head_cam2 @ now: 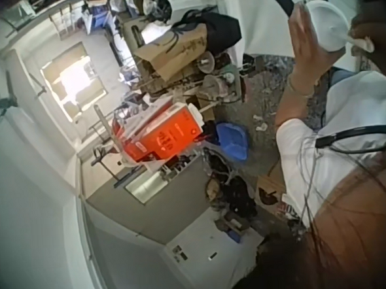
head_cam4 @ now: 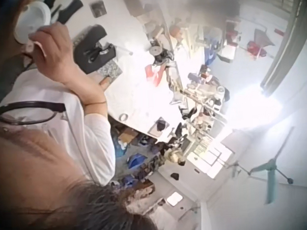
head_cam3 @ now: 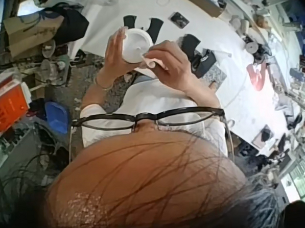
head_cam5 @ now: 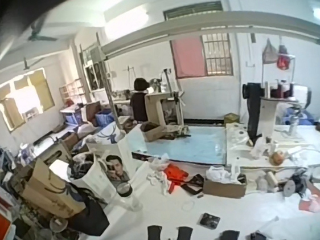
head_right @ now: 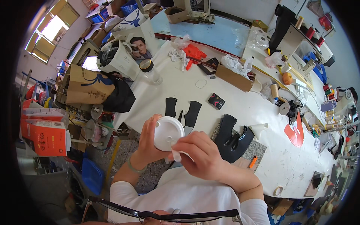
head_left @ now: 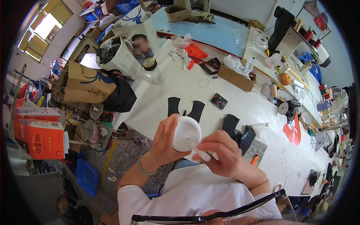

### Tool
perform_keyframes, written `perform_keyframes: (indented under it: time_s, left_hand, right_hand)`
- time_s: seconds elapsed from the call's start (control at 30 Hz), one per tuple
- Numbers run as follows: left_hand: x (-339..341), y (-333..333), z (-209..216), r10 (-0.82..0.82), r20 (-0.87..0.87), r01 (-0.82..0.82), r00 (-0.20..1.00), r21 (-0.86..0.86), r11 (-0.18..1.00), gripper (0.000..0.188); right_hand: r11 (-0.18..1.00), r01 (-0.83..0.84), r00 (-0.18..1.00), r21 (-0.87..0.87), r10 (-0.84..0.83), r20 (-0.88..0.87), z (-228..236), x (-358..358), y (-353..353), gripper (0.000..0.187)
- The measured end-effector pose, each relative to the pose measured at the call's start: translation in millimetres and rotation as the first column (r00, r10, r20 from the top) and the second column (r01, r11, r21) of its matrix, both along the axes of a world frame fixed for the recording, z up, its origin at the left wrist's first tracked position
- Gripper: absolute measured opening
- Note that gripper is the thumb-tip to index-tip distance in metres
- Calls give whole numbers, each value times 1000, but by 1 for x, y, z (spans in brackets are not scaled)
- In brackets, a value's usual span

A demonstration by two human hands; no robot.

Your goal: The person attaches adhesive reinforcement patches to shoe upper pieces by peeling off their protective backings, pressing them onto the shoe components by hand, and stacking the completed pieces.

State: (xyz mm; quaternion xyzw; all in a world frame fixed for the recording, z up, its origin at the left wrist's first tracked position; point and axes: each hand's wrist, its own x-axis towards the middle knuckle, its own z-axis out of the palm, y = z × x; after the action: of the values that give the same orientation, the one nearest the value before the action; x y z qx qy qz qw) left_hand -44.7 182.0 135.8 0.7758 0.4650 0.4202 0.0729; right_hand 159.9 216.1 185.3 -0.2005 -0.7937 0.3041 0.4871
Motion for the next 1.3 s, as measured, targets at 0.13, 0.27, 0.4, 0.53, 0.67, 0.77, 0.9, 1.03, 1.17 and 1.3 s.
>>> perform_keyframes:
  time_s: [0.13, 0.27, 0.4, 0.53, 0.67, 0.77, 0.9, 1.03, 1.17, 1.3]
  left_hand:
    - [-2, 1, -2, -4, -14, 5, 1000, 5, 1000, 108]
    - [-1, -4, 4, -13, -33, 12, 999, -30, 999, 108]
    - [-2, -6, 12, -74, -15, 75, 997, 60, 995, 109]
    - [-2, -11, 22, -118, -24, 120, 993, 96, 988, 111]
    - [-2, -14, 34, -137, -50, 140, 989, 67, 988, 111]
    - [-2, -17, 41, -129, -64, 134, 990, 88, 987, 110]
    - [3, -15, 45, -182, -40, 186, 982, 200, 962, 110]
    - [3, -15, 47, -193, -43, 198, 980, 205, 958, 105]
    - [1, -18, 44, -217, -58, 224, 974, 177, 958, 99]
    - [0, -15, 45, -219, -65, 227, 974, 198, 954, 95]
  right_hand:
    - [996, -6, 1000, 91, 4, 21, 3, 4, -8, 35]
    - [995, -35, 999, 96, 35, 6, 5, 4, -6, 36]
    - [994, -50, 998, 101, 52, -20, 13, 7, -11, 33]
    - [986, -51, 993, 159, 67, -96, 28, 10, -20, 35]
    - [983, -76, 987, 170, 99, -130, 26, 5, -23, 32]
    - [973, -115, 979, 202, 146, -143, 33, 9, -27, 25]
    - [970, -125, 971, 210, 163, -176, 35, 11, -34, 25]
    - [959, -176, 968, 223, 210, -139, 37, 17, -36, 26]
    - [977, -142, 983, 161, 159, -94, 41, 18, -47, 32]
    - [996, -75, 995, 49, 78, -68, 50, 15, -53, 32]
